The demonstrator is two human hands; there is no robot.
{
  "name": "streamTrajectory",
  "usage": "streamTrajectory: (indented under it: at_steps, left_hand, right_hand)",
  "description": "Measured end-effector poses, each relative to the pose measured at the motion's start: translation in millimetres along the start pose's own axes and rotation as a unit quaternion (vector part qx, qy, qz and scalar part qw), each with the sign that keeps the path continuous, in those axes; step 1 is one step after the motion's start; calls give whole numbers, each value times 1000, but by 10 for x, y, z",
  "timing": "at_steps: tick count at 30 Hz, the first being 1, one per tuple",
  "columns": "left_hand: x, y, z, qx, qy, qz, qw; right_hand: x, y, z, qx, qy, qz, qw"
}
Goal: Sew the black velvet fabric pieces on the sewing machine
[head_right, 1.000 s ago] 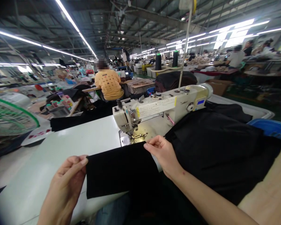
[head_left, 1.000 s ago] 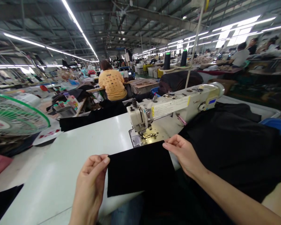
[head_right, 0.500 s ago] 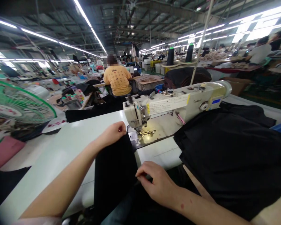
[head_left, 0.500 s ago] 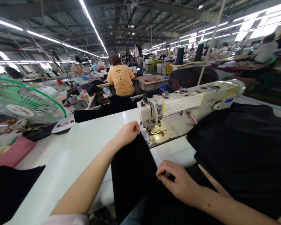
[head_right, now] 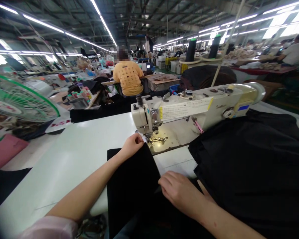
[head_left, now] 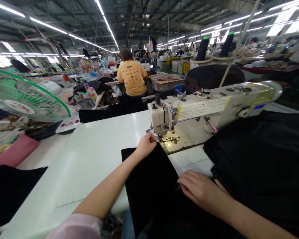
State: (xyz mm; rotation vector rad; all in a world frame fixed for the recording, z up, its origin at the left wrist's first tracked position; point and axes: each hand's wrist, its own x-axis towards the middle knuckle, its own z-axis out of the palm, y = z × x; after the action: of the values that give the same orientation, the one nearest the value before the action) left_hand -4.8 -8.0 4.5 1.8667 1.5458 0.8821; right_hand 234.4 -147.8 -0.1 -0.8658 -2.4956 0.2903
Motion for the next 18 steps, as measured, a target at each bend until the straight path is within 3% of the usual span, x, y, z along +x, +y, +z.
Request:
streamTrajectory:
  at_steps: [6,18]
  left_hand:
    - [244,-62,128,-4,-13,-17,1000]
    - [297,-61,119,-19,2,-36,999]
  right_hand:
    - [52,-13,222,-17,82,-15,996]
    - [63,-15,282,8,85,-1,996]
